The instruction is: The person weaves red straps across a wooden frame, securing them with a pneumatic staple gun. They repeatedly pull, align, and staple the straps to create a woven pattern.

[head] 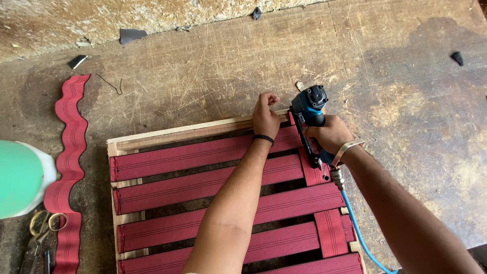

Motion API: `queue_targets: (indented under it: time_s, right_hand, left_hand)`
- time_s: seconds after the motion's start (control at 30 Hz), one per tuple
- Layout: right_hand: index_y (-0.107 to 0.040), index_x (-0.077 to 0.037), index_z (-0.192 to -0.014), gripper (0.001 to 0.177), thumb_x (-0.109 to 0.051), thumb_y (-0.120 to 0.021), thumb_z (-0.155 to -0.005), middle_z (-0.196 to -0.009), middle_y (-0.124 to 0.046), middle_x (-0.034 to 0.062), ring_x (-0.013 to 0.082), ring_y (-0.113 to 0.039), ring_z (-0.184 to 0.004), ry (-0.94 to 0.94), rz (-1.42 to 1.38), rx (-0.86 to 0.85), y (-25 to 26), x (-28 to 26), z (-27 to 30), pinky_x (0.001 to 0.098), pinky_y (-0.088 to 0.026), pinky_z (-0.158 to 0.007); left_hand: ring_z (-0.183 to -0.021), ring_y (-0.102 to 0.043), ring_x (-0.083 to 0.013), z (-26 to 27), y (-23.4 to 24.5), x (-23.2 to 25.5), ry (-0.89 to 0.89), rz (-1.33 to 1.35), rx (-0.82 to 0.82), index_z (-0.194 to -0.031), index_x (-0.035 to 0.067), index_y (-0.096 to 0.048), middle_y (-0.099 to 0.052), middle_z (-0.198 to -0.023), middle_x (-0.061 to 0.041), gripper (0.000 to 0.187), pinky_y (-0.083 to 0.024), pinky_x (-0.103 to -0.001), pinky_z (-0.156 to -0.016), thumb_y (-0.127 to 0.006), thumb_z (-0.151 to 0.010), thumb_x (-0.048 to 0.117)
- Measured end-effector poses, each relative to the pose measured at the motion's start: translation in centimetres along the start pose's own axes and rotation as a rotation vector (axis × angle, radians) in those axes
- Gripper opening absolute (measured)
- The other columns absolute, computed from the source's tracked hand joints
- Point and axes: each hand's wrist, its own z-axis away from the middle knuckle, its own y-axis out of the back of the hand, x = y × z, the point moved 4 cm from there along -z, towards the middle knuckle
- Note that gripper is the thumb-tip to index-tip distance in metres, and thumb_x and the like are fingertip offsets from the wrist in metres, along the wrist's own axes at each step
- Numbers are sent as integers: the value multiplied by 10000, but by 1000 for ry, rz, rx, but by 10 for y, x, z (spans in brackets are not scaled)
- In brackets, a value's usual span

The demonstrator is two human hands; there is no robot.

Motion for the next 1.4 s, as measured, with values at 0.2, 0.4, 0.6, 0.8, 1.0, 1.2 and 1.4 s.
queue_targets:
  time_s: [0.2, 0.4, 0.6, 0.8, 1.0, 1.2, 1.4]
  right_hand:
    - [-746, -18, -879, 168, -178, -761, -830, -606, -697, 67, 173, -649, -476, -27, 122, 18, 1, 10, 6, 336, -554, -501]
    - [-737, -8, -896, 175, -176, -754, -849, -644, -688, 77, 176, -647, -502, -64, 8, 45, 16, 17, 3, 350, -570, -521]
    - [-727, 7, -912, 149, -128, -747, -852, -669, -669, 94, 185, -639, -513, -70, -75, 57, 21, 26, 5, 355, -565, -522]
    - [-711, 17, -920, 166, -124, -751, -841, -672, -664, 97, 190, -625, -512, -90, -134, 52, 22, 28, 6, 362, -561, -516]
    - [-693, 32, -914, 169, -123, -741, -866, -702, -669, 120, 187, -627, -508, -68, -203, 86, 29, 35, 4, 356, -542, -503]
    - [-625, -12, -1161, 441, -252, -781, -825, -878, -700, 176, 335, -692, -773, 176, 7, 217, 32, 41, 0, 463, -549, -722]
    - [-496, -67, -1455, 833, -403, -804, -757, -1208, -644, 253, 446, -648, -1104, 534, 558, 272, -25, 31, 0, 532, -546, -875]
  left_hand:
    - [-1037, -729, -219, 1, -1, -7, 4, -6, -1, -1122, 89, -528, -713, -1081, -76, 457, -641, -335, -853, -442, -835, -256]
    - [-1023, -743, -206, -3, -4, -11, 0, 8, -7, -1134, 91, -512, -721, -1076, -71, 436, -655, -309, -835, -436, -859, -240]
    - [-1005, -750, -197, -3, -8, -19, 71, -8, -43, -1146, 108, -517, -735, -1073, -62, 450, -655, -302, -810, -430, -872, -239]
    - [-1062, -739, -210, -9, -9, -20, 156, 16, -119, -1173, 114, -528, -730, -1151, -78, 501, -663, -299, -842, -406, -853, -250]
    - [-1496, -313, -367, 35, 30, 26, -110, -700, -404, -1504, 76, -373, -357, -1574, -218, 585, -205, -596, -1232, -585, -983, 235]
    - [-1573, -85, -343, 112, 92, 72, 182, -960, -560, -1625, 188, -199, -107, -1707, -122, 805, -27, -591, -1243, -416, -981, 621]
    - [-1541, -91, -355, 188, 145, 106, 265, -939, -499, -1609, 172, -220, -107, -1681, -155, 834, -41, -602, -1209, -528, -950, 579]
